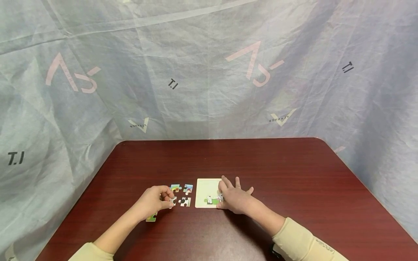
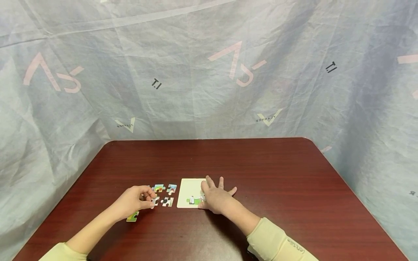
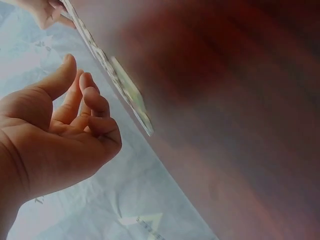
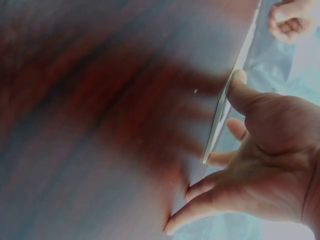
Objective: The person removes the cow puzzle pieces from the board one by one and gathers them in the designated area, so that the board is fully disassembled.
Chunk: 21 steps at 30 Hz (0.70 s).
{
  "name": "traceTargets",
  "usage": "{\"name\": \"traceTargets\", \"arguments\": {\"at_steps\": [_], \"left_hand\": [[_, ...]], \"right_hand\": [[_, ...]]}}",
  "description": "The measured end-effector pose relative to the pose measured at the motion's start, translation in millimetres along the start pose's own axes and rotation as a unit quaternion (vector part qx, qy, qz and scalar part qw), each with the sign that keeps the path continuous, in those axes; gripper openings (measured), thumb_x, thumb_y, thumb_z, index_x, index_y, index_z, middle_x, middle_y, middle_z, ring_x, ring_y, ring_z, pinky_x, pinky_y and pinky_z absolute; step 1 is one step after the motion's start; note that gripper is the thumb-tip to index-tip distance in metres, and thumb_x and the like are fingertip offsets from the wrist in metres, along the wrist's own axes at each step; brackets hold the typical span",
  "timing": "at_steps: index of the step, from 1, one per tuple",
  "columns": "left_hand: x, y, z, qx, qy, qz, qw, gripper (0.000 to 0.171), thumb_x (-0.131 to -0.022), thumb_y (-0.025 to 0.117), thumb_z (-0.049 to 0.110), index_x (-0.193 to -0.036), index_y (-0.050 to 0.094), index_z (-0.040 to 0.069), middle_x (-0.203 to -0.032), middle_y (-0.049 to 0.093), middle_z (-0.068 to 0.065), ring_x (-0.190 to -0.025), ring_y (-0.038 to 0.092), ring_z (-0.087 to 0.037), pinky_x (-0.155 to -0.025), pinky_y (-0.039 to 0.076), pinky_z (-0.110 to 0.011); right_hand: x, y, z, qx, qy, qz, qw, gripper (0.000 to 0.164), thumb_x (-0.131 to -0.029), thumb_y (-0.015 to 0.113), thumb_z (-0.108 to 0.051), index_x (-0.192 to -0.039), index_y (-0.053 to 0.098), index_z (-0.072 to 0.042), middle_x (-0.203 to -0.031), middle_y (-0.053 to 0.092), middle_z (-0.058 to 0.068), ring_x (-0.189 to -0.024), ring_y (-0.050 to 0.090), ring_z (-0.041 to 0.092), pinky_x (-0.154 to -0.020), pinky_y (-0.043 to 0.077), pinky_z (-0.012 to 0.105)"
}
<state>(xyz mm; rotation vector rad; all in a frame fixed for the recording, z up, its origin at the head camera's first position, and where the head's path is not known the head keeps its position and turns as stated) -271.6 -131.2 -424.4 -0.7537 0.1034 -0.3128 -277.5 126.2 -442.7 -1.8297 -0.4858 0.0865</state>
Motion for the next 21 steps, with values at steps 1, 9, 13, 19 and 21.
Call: {"name": "traceTargets", "arguments": {"at_steps": [1, 9, 13, 19, 21], "left_hand": [[-1.6, 2.7, 3.2, 0.002, 0.004, -0.003, 1.0, 0.015, -0.084, 0.08, 0.004, -0.091, 0.067, 0.007, -0.078, 0.057, 0.001, -0.069, 0.052, -0.017, -0.059, 0.042, -0.028], [-21.0, 30.2, 34.0, -0.01, 0.051, -0.023, 0.9984, 0.017, -0.082, 0.082, 0.005, -0.088, 0.067, 0.009, -0.075, 0.057, 0.004, -0.066, 0.051, -0.014, -0.058, 0.041, -0.026], [-33.9, 48.5, 48.7, -0.029, 0.076, -0.041, 0.9958, 0.016, -0.083, 0.081, 0.004, -0.088, 0.067, 0.01, -0.073, 0.057, 0.005, -0.062, 0.051, -0.011, -0.059, 0.043, -0.027], [-49.3, 68.2, 63.2, -0.046, 0.09, -0.051, 0.9936, 0.018, -0.08, 0.082, 0.003, -0.088, 0.067, 0.009, -0.071, 0.057, 0.005, -0.063, 0.051, -0.009, -0.062, 0.045, -0.028], [-52.4, 71.9, 66.3, -0.05, 0.085, -0.052, 0.9938, 0.02, -0.079, 0.084, 0.004, -0.089, 0.067, 0.008, -0.072, 0.057, 0.005, -0.064, 0.051, -0.01, -0.064, 0.045, -0.029]], "right_hand": [[0, 0, 0, 0.0, 0.001, 0.0, 1.0, 0.042, -0.093, 0.07, -0.042, -0.1, 0.036, -0.019, -0.165, 0.02, 0.013, -0.144, 0.017, 0.059, -0.087, 0.021, 0.089], [-1, 1, 1, 0.0, 0.001, -0.001, 1.0, 0.04, -0.092, 0.071, -0.043, -0.1, 0.039, -0.019, -0.165, 0.019, 0.013, -0.144, 0.016, 0.059, -0.087, 0.021, 0.089], [-1, 1, 1, 0.005, 0.003, 0.002, 1.0, 0.04, -0.092, 0.071, -0.043, -0.101, 0.04, -0.019, -0.165, 0.02, 0.014, -0.143, 0.017, 0.059, -0.086, 0.022, 0.089], [-1, 0, 0, 0.014, 0.004, 0.001, 1.0, 0.041, -0.091, 0.071, -0.044, -0.102, 0.04, -0.019, -0.165, 0.021, 0.015, -0.142, 0.019, 0.06, -0.085, 0.025, 0.089], [-2, 0, -1, 0.016, 0.004, 0.002, 1.0, 0.041, -0.09, 0.071, -0.044, -0.102, 0.04, -0.019, -0.164, 0.022, 0.015, -0.142, 0.02, 0.06, -0.085, 0.025, 0.089]]}}
Point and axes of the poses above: each hand's wrist, its own x-axis away from the middle knuckle, its own y-axis out of the palm, z = x × y, the point moved 7 cm from there along -x, towards the middle knuckle
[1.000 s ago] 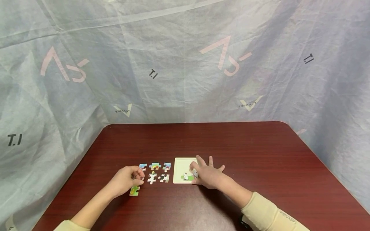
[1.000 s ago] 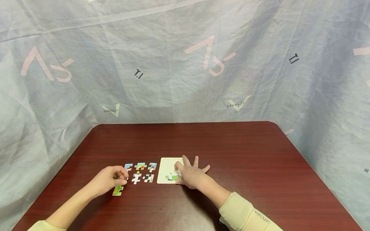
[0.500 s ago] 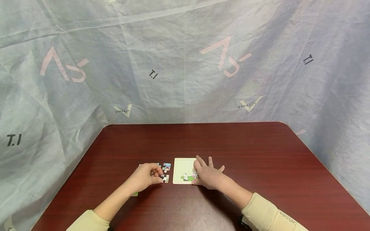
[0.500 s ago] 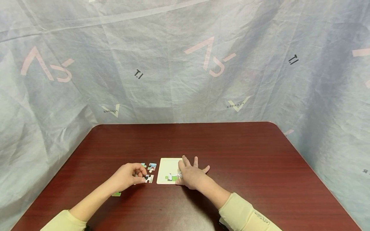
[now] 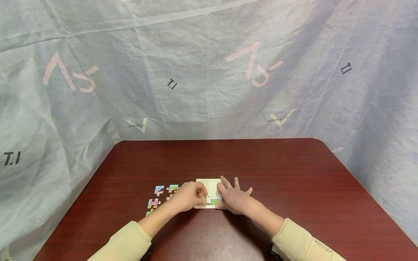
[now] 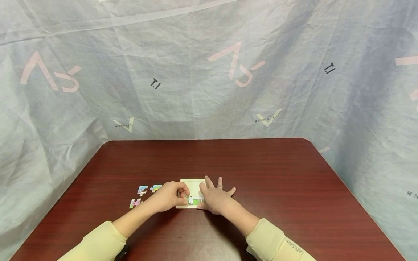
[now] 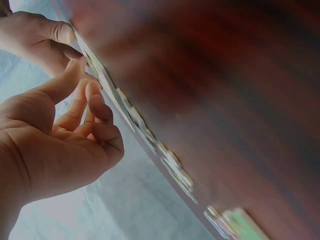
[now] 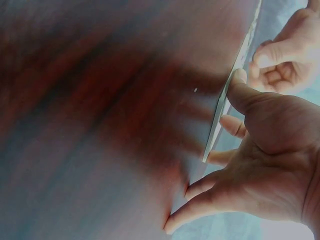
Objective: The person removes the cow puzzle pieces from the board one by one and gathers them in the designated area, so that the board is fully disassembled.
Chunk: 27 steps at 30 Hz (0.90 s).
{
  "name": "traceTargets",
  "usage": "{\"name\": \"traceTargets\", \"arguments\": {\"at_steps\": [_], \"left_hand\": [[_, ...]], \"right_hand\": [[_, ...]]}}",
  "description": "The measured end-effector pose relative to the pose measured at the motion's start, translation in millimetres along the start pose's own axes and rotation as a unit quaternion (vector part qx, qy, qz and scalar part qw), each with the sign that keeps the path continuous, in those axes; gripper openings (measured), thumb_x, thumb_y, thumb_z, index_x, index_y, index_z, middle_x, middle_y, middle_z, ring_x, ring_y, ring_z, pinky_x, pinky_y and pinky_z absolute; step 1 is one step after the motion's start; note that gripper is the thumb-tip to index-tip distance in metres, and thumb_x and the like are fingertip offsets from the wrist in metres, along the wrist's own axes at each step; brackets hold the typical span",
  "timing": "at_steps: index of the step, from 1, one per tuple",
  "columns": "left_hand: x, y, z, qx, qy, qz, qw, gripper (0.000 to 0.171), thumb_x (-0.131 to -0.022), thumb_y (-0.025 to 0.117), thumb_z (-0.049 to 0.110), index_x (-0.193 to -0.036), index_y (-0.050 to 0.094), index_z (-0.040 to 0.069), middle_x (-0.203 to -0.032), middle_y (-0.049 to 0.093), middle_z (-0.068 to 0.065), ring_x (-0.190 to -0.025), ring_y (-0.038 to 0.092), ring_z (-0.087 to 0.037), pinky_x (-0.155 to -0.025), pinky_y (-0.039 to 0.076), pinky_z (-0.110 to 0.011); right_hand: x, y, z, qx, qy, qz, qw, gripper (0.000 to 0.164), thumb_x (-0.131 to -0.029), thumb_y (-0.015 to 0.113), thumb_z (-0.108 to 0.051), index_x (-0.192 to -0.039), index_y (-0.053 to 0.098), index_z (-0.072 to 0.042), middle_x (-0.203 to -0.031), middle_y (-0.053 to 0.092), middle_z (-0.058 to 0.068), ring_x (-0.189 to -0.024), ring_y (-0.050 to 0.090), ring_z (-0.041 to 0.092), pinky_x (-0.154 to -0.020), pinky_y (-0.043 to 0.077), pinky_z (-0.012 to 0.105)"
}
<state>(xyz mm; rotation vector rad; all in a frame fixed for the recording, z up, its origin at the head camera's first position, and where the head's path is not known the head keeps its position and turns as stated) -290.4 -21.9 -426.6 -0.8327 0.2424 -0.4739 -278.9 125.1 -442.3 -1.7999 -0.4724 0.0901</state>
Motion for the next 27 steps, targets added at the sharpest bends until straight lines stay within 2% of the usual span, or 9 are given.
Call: {"name": "traceTargets", "arguments": {"at_steps": [7, 27], "left_hand": [[-7.4, 5.7, 3.0, -0.028, -0.01, -0.002, 0.9995, 0.026, -0.076, 0.088, 0.009, -0.092, 0.068, 0.007, -0.071, 0.056, 0.005, -0.064, 0.05, -0.009, -0.064, 0.044, -0.029], [-8.7, 11.3, 5.0, -0.058, -0.044, -0.002, 0.9973, 0.026, -0.075, 0.089, 0.011, -0.087, 0.067, 0.01, -0.073, 0.053, 0.005, -0.066, 0.049, -0.01, -0.064, 0.044, -0.029]], "right_hand": [[0, 0, 0, 0.0, -0.003, 0.001, 1.0, 0.041, -0.09, 0.07, -0.045, -0.102, 0.041, -0.019, -0.164, 0.022, 0.015, -0.142, 0.019, 0.06, -0.085, 0.025, 0.089], [-2, 2, 1, 0.003, 0.007, -0.013, 1.0, 0.039, -0.091, 0.07, -0.044, -0.106, 0.044, -0.019, -0.165, 0.019, 0.014, -0.143, 0.016, 0.059, -0.086, 0.023, 0.089]]}}
Point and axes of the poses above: each hand's wrist, its own x-axis away from the middle knuckle, its own y-axis out of the palm, z = x × y, the point moved 7 cm from there along -x, towards the middle knuckle
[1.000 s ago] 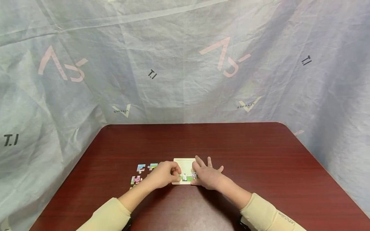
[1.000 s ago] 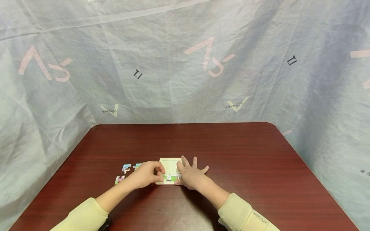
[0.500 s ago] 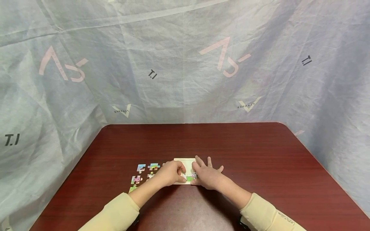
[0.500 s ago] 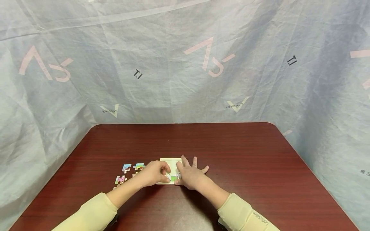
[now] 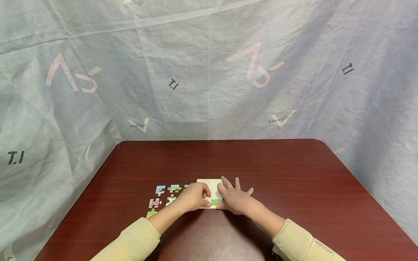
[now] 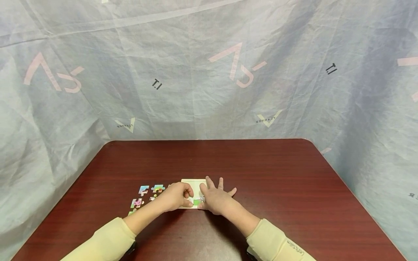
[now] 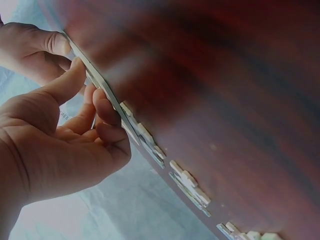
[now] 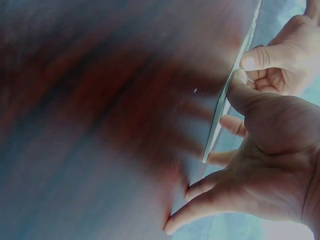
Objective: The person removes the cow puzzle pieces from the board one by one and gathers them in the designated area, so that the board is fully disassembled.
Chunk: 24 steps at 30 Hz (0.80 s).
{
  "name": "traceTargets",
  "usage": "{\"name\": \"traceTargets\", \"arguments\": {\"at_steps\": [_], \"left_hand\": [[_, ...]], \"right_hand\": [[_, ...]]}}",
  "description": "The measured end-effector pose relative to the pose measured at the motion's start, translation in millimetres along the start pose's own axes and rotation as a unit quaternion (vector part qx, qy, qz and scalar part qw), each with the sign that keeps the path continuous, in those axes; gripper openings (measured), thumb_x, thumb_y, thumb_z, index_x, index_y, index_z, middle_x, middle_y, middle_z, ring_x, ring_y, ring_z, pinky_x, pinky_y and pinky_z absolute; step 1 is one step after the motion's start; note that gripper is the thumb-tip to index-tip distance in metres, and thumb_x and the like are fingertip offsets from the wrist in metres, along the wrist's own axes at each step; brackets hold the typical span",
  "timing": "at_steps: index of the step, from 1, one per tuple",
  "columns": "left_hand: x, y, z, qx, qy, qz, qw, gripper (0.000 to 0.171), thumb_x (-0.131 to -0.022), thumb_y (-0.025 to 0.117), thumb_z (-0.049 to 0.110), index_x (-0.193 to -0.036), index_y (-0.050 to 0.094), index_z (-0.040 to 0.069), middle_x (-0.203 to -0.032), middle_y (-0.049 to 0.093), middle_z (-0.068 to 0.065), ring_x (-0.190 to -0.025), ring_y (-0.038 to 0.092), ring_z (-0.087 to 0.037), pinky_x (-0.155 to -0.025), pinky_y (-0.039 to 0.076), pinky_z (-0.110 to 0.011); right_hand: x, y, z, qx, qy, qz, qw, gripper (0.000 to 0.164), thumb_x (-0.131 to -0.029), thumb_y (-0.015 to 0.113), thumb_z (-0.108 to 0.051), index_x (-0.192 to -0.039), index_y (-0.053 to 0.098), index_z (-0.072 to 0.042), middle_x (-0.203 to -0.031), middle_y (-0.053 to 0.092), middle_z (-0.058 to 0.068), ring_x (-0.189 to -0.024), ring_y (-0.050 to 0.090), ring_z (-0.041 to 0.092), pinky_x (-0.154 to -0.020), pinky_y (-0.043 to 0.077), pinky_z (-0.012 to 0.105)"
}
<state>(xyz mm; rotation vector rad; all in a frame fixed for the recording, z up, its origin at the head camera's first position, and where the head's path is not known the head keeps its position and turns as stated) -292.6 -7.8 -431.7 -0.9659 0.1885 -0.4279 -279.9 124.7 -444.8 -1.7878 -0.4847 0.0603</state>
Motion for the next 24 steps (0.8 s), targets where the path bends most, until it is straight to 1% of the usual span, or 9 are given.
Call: {"name": "traceTargets", "arguments": {"at_steps": [9, 18, 21, 24], "left_hand": [[-0.4, 2.2, -1.3, 0.003, -0.013, -0.004, 0.9999, 0.028, -0.076, 0.089, 0.01, -0.087, 0.064, 0.01, -0.075, 0.053, 0.004, -0.066, 0.048, -0.01, -0.064, 0.043, -0.029], [0.7, 3.3, -0.9, 0.002, -0.013, -0.008, 0.9999, 0.029, -0.078, 0.088, 0.01, -0.088, 0.061, 0.011, -0.076, 0.053, 0.004, -0.066, 0.048, -0.011, -0.063, 0.043, -0.029], [1.2, 3.1, -0.5, 0.006, -0.008, -0.004, 0.9999, 0.027, -0.079, 0.087, 0.009, -0.088, 0.061, 0.011, -0.075, 0.053, 0.004, -0.065, 0.048, -0.01, -0.061, 0.042, -0.029], [1.4, 2.4, 0.4, 0.009, 0.005, 0.006, 0.9999, 0.025, -0.081, 0.084, 0.006, -0.087, 0.06, 0.011, -0.073, 0.052, 0.004, -0.063, 0.047, -0.009, -0.06, 0.04, -0.027]], "right_hand": [[0.0, -0.4, -0.1, 0.001, -0.004, 0.003, 1.0, 0.038, -0.091, 0.069, -0.044, -0.106, 0.044, -0.019, -0.165, 0.02, 0.014, -0.143, 0.017, 0.06, -0.086, 0.024, 0.089], [0.3, -0.3, 0.0, 0.001, -0.004, 0.001, 1.0, 0.038, -0.091, 0.068, -0.045, -0.105, 0.042, -0.02, -0.165, 0.019, 0.014, -0.143, 0.016, 0.06, -0.086, 0.024, 0.089], [0.2, -0.1, 0.1, -0.001, -0.003, -0.001, 1.0, 0.038, -0.091, 0.068, -0.045, -0.105, 0.043, -0.02, -0.165, 0.018, 0.014, -0.143, 0.016, 0.06, -0.086, 0.024, 0.089], [0.1, 0.1, 0.0, -0.001, -0.003, -0.001, 1.0, 0.038, -0.091, 0.068, -0.045, -0.105, 0.043, -0.02, -0.166, 0.018, 0.014, -0.143, 0.016, 0.06, -0.086, 0.024, 0.089]]}}
Point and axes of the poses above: each hand's wrist, its own x-axis away from the middle knuckle, its own y-axis out of the palm, z = x × y, the point moved 7 cm from there along -x, towards the middle knuckle
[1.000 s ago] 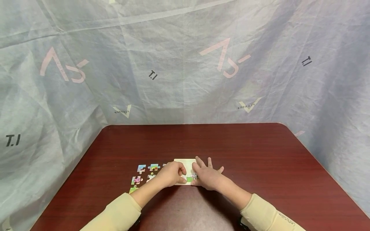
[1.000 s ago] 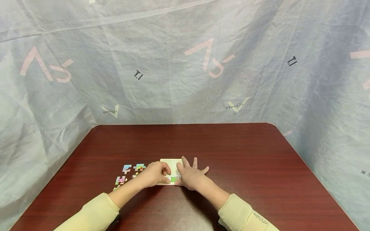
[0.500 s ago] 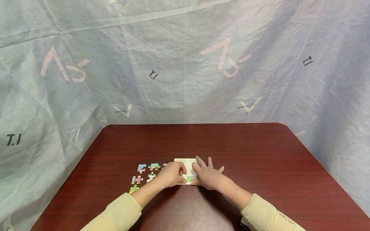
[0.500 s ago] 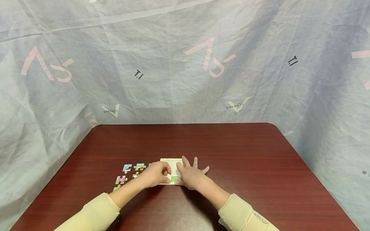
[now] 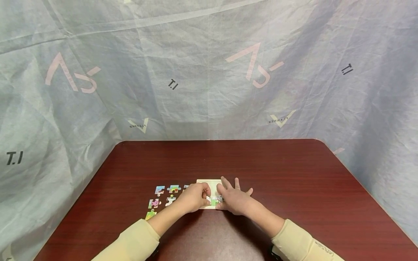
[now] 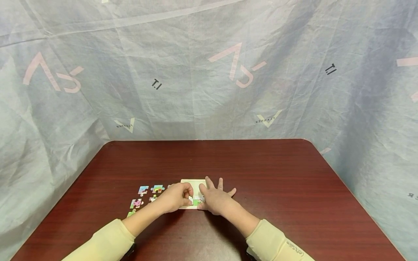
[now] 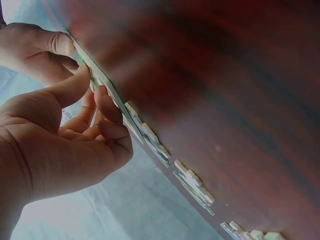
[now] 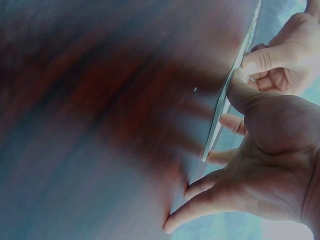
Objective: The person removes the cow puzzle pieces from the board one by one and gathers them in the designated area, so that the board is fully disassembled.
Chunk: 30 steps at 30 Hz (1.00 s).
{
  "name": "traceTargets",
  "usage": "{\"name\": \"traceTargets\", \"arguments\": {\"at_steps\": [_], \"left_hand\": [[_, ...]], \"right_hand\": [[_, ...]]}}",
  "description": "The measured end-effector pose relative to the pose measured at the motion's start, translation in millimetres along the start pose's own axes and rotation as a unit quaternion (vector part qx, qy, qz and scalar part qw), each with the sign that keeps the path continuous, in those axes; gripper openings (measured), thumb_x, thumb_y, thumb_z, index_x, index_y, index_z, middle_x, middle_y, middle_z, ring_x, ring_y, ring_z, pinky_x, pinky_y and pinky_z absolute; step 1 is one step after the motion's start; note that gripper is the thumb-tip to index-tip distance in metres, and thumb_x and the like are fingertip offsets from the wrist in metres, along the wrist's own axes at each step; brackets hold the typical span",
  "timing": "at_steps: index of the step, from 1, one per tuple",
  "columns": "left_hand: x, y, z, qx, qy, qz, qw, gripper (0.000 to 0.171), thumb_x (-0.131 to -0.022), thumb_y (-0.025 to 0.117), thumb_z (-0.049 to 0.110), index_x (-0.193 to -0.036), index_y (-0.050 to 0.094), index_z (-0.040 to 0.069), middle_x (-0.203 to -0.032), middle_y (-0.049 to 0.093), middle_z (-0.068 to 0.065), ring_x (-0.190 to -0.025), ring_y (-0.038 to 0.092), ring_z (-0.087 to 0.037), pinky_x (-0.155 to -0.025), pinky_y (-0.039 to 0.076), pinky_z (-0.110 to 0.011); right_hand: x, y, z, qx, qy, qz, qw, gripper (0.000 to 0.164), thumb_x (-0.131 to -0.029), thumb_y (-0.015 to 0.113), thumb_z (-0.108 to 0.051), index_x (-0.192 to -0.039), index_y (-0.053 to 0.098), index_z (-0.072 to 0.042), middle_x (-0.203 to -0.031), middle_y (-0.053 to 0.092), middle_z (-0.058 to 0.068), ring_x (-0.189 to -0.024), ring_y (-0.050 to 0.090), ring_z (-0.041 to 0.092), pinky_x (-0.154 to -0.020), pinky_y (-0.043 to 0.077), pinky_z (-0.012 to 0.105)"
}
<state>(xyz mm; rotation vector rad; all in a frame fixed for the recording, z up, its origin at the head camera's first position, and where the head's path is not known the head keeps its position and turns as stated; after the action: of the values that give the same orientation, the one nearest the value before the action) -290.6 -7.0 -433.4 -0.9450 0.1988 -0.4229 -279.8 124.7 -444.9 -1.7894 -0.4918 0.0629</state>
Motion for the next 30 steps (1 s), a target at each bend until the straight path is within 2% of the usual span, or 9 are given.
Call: {"name": "traceTargets", "arguments": {"at_steps": [8, 20, 30], "left_hand": [[-0.7, -0.8, 0.3, 0.016, 0.016, 0.015, 0.9996, 0.019, -0.087, 0.075, 0.002, -0.084, 0.06, 0.012, -0.069, 0.055, 0.004, -0.061, 0.047, -0.008, -0.058, 0.04, -0.027], [-1.1, -11.3, -7.9, 0.052, 0.025, 0.042, 0.9975, 0.017, -0.086, 0.075, -0.001, -0.083, 0.063, 0.011, -0.071, 0.056, 0.004, -0.065, 0.051, -0.01, -0.062, 0.044, -0.028], [11.0, -20.7, -20.1, 0.082, 0.013, 0.024, 0.9963, 0.015, -0.092, 0.071, 0.001, -0.086, 0.062, 0.01, -0.073, 0.057, 0.003, -0.063, 0.05, -0.011, -0.06, 0.044, -0.028]], "right_hand": [[0, 0, -1, 0.001, 0.0, 0.001, 1.0, 0.038, -0.091, 0.069, -0.044, -0.104, 0.043, -0.02, -0.165, 0.019, 0.013, -0.144, 0.016, 0.059, -0.086, 0.024, 0.089], [-1, 1, 0, 0.003, 0.002, 0.002, 1.0, 0.038, -0.091, 0.068, -0.044, -0.104, 0.042, -0.02, -0.165, 0.019, 0.013, -0.143, 0.016, 0.059, -0.086, 0.024, 0.089], [-2, 1, 1, 0.017, 0.001, 0.008, 1.0, 0.039, -0.091, 0.069, -0.045, -0.106, 0.043, -0.02, -0.165, 0.02, 0.012, -0.143, 0.019, 0.059, -0.085, 0.027, 0.088]]}}
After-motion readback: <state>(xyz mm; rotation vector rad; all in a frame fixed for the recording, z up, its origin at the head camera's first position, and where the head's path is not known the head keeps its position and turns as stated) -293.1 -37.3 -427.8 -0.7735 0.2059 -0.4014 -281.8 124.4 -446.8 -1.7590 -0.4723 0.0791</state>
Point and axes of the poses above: each hand's wrist, its own x-axis away from the middle knuckle, its own y-axis out of the palm, z = x × y, the point moved 7 cm from there along -x, towards the middle knuckle
